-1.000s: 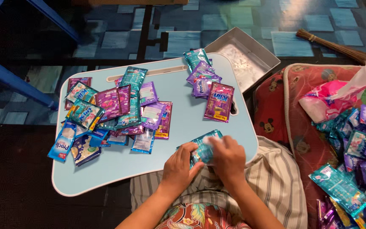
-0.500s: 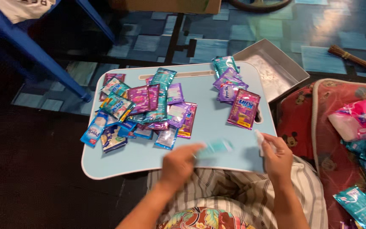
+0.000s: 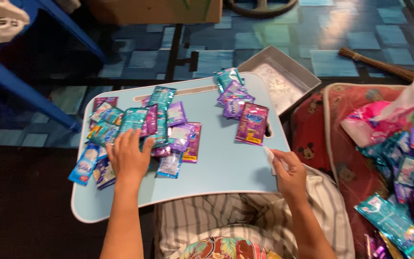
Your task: The person sits on the floor and wipes the surfaces of small foil sachets with a white tissue, handling them one at a time. The person places the wiped sachets onto a light blue tray, gradually building a pile.
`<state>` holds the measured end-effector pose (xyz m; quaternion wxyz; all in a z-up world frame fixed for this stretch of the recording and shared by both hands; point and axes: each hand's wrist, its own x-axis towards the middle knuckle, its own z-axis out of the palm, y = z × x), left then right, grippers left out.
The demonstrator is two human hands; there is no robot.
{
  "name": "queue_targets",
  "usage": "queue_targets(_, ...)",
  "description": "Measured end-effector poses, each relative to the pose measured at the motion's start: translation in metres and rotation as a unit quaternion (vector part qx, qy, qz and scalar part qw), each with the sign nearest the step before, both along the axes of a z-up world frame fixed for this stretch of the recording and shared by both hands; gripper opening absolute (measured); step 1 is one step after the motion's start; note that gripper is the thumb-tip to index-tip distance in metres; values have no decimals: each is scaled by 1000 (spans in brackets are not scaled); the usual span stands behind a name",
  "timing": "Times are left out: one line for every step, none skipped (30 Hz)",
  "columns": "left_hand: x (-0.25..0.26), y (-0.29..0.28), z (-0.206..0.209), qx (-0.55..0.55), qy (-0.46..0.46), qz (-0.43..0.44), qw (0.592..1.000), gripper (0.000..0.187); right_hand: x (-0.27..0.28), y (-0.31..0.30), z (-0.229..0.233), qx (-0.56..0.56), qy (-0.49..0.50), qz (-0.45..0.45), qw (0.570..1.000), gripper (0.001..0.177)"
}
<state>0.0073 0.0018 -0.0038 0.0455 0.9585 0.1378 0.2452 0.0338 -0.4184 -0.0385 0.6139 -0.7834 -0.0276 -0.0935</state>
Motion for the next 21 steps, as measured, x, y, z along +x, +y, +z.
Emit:
queue_targets(3,-2,0,16,-7,7,1000,56,-1,-1,0,-1,-8,2,1000,23)
queue_targets(9,-10,0,20,-41,-17,999,59,-1,-2,1,-3,-16,5,1000,23)
queue_targets(20,-23,0,25,-76,-41,996,63,0,-2,2,-3,-26,8,1000,22)
queue_targets(31,-40,-1,30,-112,-63,991,68,0,-2,3,3,-23,6,1000,22)
queue_targets(38,-63,-3,-77,-98,-127,984,61,0,-2,3,10,-19,4,1000,22)
queue_targets(45,-91,-6,-182,-83,-189,962,55,-1,-2,3,17,-15,2,1000,23)
queue_targets(55,-118,-9,-127,-14,-246,961,63,-1,-2,2,21,-16,0,1000,23)
queue_targets(55,-147,-13,-165,-6,-309,936,64,-1,-1,2,26,-17,-2,1000,24)
queue_targets(53,-174,-17,-133,6,-339,931,68,0,-1,1,29,-19,-6,999,25)
queue_targets(50,-195,-19,-100,17,-367,925,73,0,-1,-1,36,-21,-5,999,25)
queue_targets(47,-211,-21,-91,30,-370,924,74,0,-2,-2,41,-24,-5,999,25)
queue_targets(42,-225,-23,-83,44,-373,923,76,0,-3,-2,46,-26,-4,999,25)
queue_targets(39,-233,-24,-74,55,-374,923,78,1,-3,-2,59,4,-12,998,25)
queue_targets(36,-237,-24,-75,66,-375,922,78,1,-3,-2,72,34,-19,997,25)
queue_targets(33,-239,-24,-75,77,-373,922,78,3,-2,0,86,62,-24,994,25)
queue_targets(30,-239,-23,-75,87,-371,921,78,4,-2,3,80,58,-25,995,25)
queue_targets(22,-237,-25,-74,83,-387,915,77,2,-1,5,76,55,-23,995,25)
queue_targets(13,-233,-26,-72,80,-403,909,76,0,0,7,72,52,-21,996,25)
queue_targets(3,-228,-26,-70,77,-415,904,74,-1,3,10,58,13,-4,998,25)
queue_targets(-7,-224,-27,-73,80,-425,899,74,-4,8,13,45,-27,13,999,24)
queue_targets(-18,-219,-26,-75,81,-434,894,74,-6,12,16,32,-67,30,997,24)
